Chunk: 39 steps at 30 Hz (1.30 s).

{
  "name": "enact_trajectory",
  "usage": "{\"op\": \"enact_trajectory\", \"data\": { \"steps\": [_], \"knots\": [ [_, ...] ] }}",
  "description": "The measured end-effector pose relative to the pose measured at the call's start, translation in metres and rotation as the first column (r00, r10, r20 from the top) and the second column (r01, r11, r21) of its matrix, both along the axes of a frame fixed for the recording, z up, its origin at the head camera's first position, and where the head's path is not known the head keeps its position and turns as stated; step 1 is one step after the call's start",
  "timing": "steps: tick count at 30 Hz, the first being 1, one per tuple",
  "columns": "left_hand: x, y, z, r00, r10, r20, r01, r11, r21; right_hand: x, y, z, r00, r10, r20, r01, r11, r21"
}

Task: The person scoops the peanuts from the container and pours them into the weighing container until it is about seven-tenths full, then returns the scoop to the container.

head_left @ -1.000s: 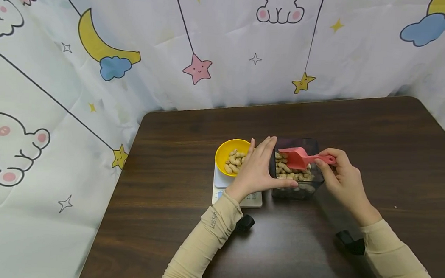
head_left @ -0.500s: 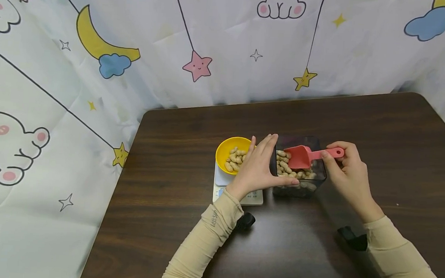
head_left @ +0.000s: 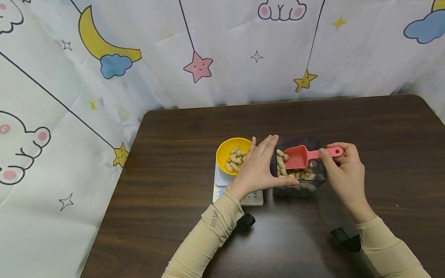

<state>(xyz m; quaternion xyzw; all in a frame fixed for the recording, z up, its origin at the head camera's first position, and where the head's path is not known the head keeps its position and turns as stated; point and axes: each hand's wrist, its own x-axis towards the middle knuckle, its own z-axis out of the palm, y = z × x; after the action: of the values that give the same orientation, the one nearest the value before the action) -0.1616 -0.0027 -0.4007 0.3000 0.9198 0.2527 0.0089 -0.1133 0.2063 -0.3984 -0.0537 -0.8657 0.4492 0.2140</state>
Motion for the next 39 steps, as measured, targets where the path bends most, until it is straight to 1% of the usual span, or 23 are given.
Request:
{"op": "enact_trajectory", "data": {
  "steps": [7,11,14,17,19,21,23,25,28,32,34,36,39],
  "knots": [
    [-0.0006,0.0004,-0.0004,1.000,-0.001,-0.013,0.001,1.000,0.000,0.0032,-0.0015,0.0014,0.999,0.037,0.031,-0.037,0.999,-0.003],
    [-0.0011,0.0010,-0.0005,1.000,-0.006,-0.024,0.006,1.000,0.003,0.0036,-0.0017,0.0019,0.997,0.080,0.018,-0.080,0.997,-0.015],
    [-0.0011,0.0011,-0.0011,1.000,-0.005,-0.023,0.006,1.000,0.008,0.0032,-0.0003,0.0023,0.993,0.116,0.005,-0.116,0.993,0.004],
    [-0.0006,0.0012,-0.0013,1.000,-0.002,-0.011,0.002,1.000,0.009,0.0038,0.0022,0.0019,0.989,0.144,0.012,-0.144,0.989,0.027],
    [-0.0005,0.0013,-0.0012,1.000,-0.002,-0.008,0.002,1.000,0.007,0.0042,0.0035,0.0016,0.988,0.150,0.022,-0.150,0.988,0.032],
    [-0.0005,0.0016,-0.0010,1.000,0.000,-0.008,0.000,1.000,0.001,0.0045,0.0041,0.0013,0.990,0.137,0.040,-0.138,0.990,0.018],
    [-0.0006,0.0019,-0.0010,1.000,0.000,-0.014,0.000,1.000,0.000,0.0040,0.0038,0.0014,0.992,0.111,0.066,-0.110,0.994,-0.013],
    [-0.0008,0.0022,-0.0011,1.000,0.001,-0.017,-0.001,1.000,0.001,0.0032,0.0029,0.0020,0.992,0.084,0.092,-0.078,0.995,-0.065],
    [-0.0007,0.0022,-0.0010,1.000,0.002,-0.014,-0.002,1.000,-0.001,0.0023,0.0012,0.0029,0.990,0.063,0.124,-0.044,0.987,-0.155],
    [-0.0006,0.0020,-0.0014,1.000,0.002,-0.005,-0.002,1.000,0.003,0.0019,0.0000,0.0048,0.985,0.047,0.164,-0.003,0.966,-0.259],
    [-0.0006,0.0016,-0.0019,1.000,0.005,0.002,-0.005,1.000,0.011,0.0017,0.0006,0.0051,0.984,0.045,0.174,0.016,0.942,-0.336],
    [-0.0008,0.0013,-0.0020,1.000,0.006,0.001,-0.006,1.000,0.014,0.0018,0.0018,0.0050,0.985,0.050,0.166,0.025,0.905,-0.425],
    [-0.0011,0.0010,-0.0023,1.000,0.007,-0.006,-0.006,1.000,0.024,0.0023,0.0035,0.0049,0.990,0.063,0.125,0.018,0.826,-0.563]
  ]
}}
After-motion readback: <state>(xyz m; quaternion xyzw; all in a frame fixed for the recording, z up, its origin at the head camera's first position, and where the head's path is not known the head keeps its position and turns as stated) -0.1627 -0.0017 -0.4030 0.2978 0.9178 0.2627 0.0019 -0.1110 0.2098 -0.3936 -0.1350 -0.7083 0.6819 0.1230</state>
